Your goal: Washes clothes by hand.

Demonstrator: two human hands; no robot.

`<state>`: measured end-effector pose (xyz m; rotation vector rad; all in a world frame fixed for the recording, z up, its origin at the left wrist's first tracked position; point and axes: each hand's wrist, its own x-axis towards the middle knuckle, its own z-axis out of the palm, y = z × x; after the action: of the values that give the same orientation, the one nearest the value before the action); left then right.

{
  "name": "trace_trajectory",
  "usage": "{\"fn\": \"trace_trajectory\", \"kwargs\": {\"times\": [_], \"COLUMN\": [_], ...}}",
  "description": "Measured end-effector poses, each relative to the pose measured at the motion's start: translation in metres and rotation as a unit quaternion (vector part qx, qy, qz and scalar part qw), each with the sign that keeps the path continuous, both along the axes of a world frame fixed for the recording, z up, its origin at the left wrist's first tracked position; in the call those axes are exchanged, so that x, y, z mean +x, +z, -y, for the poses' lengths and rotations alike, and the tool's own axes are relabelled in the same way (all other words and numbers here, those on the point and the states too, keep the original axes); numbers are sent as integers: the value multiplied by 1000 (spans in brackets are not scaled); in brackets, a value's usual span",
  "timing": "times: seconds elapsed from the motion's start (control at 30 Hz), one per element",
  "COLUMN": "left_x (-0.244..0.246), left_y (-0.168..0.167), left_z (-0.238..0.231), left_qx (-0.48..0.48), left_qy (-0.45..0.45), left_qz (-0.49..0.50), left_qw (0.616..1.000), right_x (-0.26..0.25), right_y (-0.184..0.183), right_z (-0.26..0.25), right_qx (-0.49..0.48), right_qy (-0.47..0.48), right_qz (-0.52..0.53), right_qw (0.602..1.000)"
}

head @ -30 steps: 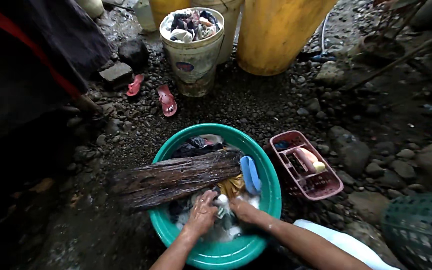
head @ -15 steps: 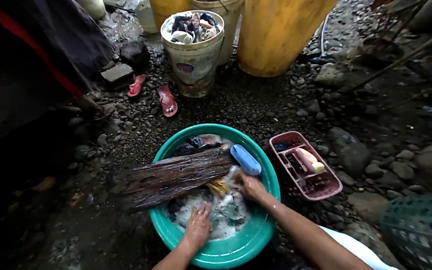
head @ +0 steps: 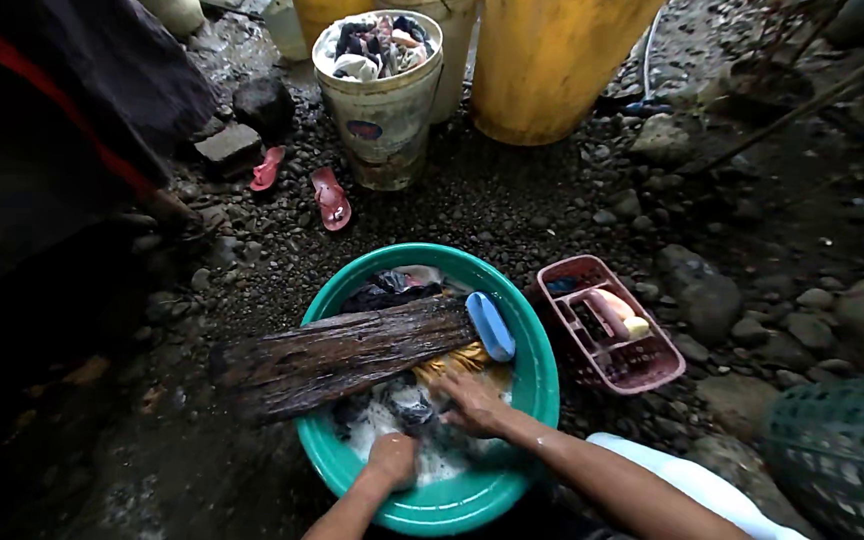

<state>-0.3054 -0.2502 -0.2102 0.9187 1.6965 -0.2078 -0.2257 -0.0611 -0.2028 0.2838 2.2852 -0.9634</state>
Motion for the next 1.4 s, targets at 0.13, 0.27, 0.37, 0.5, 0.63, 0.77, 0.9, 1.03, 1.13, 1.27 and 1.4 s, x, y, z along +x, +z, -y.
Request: {"fn": "trace_trajectory", "kwargs": {"times": [0.13, 0.27, 0.37, 0.5, 0.63, 0.77, 0.9, 1.03, 1.13, 1.27, 1.4], "left_x": [-3, -12, -19, -45, -74, -101, -120, -154, -164, -110, -83], "left_y": [11, 59, 114, 183, 203, 150, 91, 74, 77, 65, 33], "left_z": [-8, -15, -15, 2, 26, 42, 63, 85, 93, 110, 135], "left_qx": [100, 259, 457, 663, 713, 528, 267, 270, 239, 315, 389], "left_qy": [31, 197, 310, 395, 490, 662, 561, 425, 405, 385, 420], "left_qz": [53, 119, 115, 139, 112, 5, -289, -436, -386, -376, -456], "left_qw": [993, 938, 826, 620, 489, 532, 729, 746, 794, 782, 681], "right_x": [2, 7, 4, 1, -8, -52, -79, -67, -45, -13, -15], "right_y": [-12, 17, 37, 59, 84, 123, 110, 59, 25, 14, 23], "right_z": [-8, -24, -22, -25, -38, -85, -105, -77, -53, -48, -41], "right_qx": [-15, -252, -424, -304, -382, -85, 186, 205, 162, 93, 73], "right_qy": [86, -64, -94, -94, -232, -168, -40, -214, -407, -482, -577], "right_qz": [132, -63, -143, -81, -258, -147, 116, 125, -8, -110, -224], "right_qw": [987, 963, 889, 945, 856, 971, 975, 947, 899, 864, 782]}}
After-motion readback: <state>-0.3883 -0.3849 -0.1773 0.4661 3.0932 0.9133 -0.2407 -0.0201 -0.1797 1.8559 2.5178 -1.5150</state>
